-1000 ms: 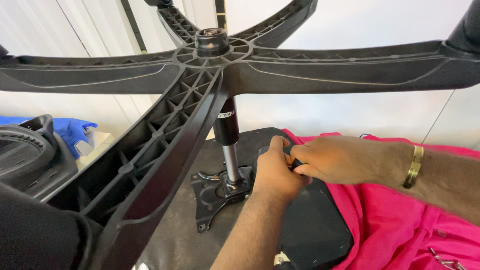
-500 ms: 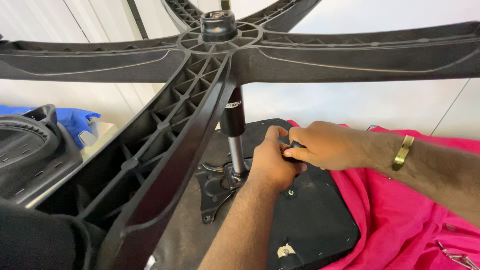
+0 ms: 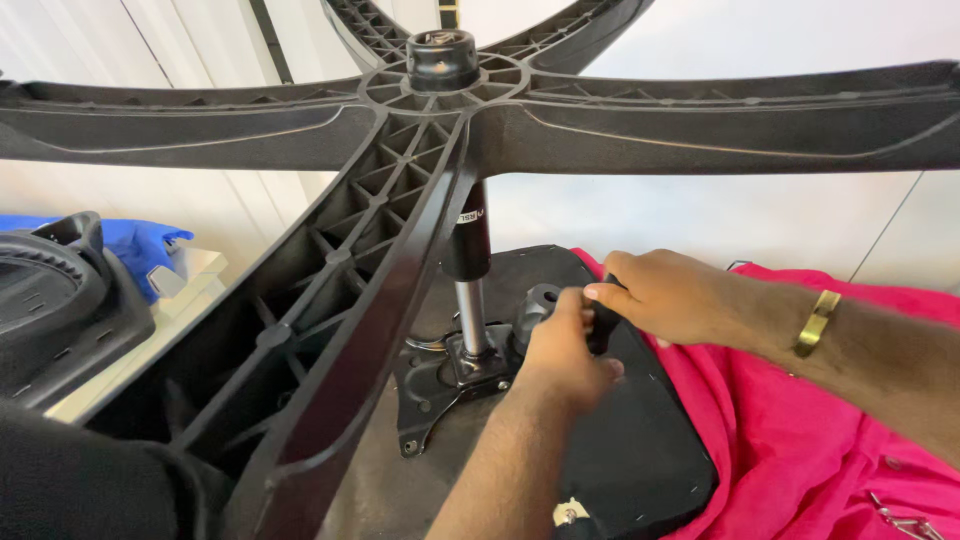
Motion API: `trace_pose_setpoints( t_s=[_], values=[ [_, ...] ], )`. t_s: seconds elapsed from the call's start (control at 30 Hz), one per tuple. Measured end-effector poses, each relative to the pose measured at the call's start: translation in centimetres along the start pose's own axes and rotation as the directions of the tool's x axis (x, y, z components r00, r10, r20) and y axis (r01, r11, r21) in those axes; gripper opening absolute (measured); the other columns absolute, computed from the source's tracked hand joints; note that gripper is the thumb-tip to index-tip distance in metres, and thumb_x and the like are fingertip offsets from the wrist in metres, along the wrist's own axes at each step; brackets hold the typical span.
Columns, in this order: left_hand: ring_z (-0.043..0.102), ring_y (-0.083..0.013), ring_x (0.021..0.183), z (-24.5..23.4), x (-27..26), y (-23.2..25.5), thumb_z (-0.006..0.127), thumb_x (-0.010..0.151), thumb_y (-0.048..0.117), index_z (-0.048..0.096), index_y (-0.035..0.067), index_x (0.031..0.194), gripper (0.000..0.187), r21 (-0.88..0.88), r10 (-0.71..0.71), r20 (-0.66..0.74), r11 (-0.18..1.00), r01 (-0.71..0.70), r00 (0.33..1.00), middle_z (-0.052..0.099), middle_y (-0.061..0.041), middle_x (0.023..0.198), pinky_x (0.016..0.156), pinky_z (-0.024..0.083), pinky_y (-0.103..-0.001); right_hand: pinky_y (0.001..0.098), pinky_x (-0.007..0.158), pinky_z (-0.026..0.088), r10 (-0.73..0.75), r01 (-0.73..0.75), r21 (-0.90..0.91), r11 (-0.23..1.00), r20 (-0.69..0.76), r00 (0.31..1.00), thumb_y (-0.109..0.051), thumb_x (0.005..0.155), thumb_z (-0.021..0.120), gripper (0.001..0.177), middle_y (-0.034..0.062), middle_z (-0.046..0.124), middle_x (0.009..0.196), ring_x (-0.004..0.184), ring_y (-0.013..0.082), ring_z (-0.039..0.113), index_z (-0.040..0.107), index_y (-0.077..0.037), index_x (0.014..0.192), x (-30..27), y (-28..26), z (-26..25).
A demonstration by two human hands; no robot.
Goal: The person uses a screwdriver to tighten screws on the underside of an office chair seat, securing the seat to the chair base. The person rotates the chair to access different screw locations and continues tightening throughout the clip.
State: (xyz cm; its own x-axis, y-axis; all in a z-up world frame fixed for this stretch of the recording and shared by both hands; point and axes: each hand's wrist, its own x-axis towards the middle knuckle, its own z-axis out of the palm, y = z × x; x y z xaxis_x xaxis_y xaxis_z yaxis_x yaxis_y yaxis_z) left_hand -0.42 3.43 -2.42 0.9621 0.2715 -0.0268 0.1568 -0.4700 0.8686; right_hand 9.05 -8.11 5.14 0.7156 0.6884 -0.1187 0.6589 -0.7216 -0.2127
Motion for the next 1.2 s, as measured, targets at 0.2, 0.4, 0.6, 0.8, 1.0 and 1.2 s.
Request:
trace_pose_setpoints(
  t_s=[0.2, 0.4, 0.6, 0.8, 1.0, 1.2],
  values=[
    [0.059, -0.0327, 0.130, 1.8, -2.1, -1.9, 0.086, 0.077, 0.019, 0.038, 0.014, 0.151, 0.088, 0.080, -0.203, 0.103, 0.977, 0.195, 0.974, 0.060, -0.017, 0.142, 0.104, 0.052, -0.041, 0.0521, 0.083, 0.052, -0.032, 0.038, -0.143, 0.989, 0.044, 0.999, -0.059, 0.097, 0.048, 0.049, 0.0184, 0.073, 0.085, 0.090, 0.0389, 0.070, 0.063, -0.013, 0.109, -1.1, 1.6, -0.4],
    [0.061, -0.0333, 0.130, 1.5, -4.2, -2.7, 0.084, 0.078, 0.030, 0.030, 0.011, 0.156, 0.097, -0.040, -0.334, 0.060, 0.941, 0.336, 0.941, 0.061, -0.022, 0.137, 0.106, 0.051, -0.040, 0.0496, 0.083, 0.053, -0.117, 0.126, -0.147, 0.981, 0.066, 0.991, -0.059, 0.093, 0.053, 0.051, 0.0161, 0.074, 0.088, 0.090, 0.0368, 0.070, 0.068, -0.012, 0.107, -1.4, 0.8, -0.2],
    [0.057, -0.0313, 0.135, 0.9, -5.9, -3.9, 0.083, 0.079, 0.034, 0.030, 0.010, 0.155, 0.096, -0.160, -0.354, -0.011, 0.924, 0.347, 0.935, 0.056, -0.021, 0.145, 0.111, 0.048, -0.040, 0.0469, 0.084, 0.054, -0.056, 0.075, -0.161, 0.984, 0.123, 0.991, -0.060, 0.094, 0.055, 0.051, 0.0166, 0.075, 0.089, 0.089, 0.0351, 0.072, 0.068, -0.012, 0.108, -2.3, -0.8, 0.0],
    [0.054, -0.0314, 0.137, 0.4, -7.0, -3.6, 0.082, 0.081, 0.035, 0.028, 0.012, 0.157, 0.096, -0.176, -0.378, 0.001, 0.911, 0.372, 0.926, 0.052, -0.020, 0.148, 0.112, 0.047, -0.040, 0.0454, 0.086, 0.055, -0.021, 0.063, -0.246, 0.967, 0.172, 0.985, -0.061, 0.091, 0.057, 0.051, 0.0133, 0.075, 0.092, 0.093, 0.0319, 0.072, 0.068, -0.016, 0.111, -3.4, -2.3, -0.8],
    [0.072, -0.0270, 0.097, -0.6, -7.8, -3.1, 0.077, 0.083, 0.040, 0.023, 0.014, 0.160, 0.098, -0.229, -0.455, 0.076, 0.858, 0.460, 0.887, 0.071, -0.022, 0.128, 0.078, 0.060, -0.038, 0.0458, 0.086, 0.054, -0.032, 0.073, -0.279, 0.957, 0.150, 0.988, -0.060, 0.090, 0.055, 0.052, 0.0141, 0.075, 0.094, 0.095, 0.0334, 0.072, 0.069, -0.013, 0.108, -3.8, -3.0, -0.9],
    [0.053, -0.0077, 0.045, -1.1, -8.1, -4.2, 0.072, 0.078, 0.064, 0.026, 0.014, 0.153, 0.101, -0.947, -0.361, 0.220, 0.146, 0.288, 0.906, 0.078, -0.014, 0.105, 0.041, 0.049, -0.023, 0.0462, 0.086, 0.055, -0.065, 0.094, -0.267, 0.959, 0.114, 0.991, -0.063, 0.089, 0.059, 0.055, 0.0151, 0.075, 0.093, 0.094, 0.0347, 0.072, 0.070, -0.012, 0.109, -3.9, -3.1, 0.1]
  ],
)
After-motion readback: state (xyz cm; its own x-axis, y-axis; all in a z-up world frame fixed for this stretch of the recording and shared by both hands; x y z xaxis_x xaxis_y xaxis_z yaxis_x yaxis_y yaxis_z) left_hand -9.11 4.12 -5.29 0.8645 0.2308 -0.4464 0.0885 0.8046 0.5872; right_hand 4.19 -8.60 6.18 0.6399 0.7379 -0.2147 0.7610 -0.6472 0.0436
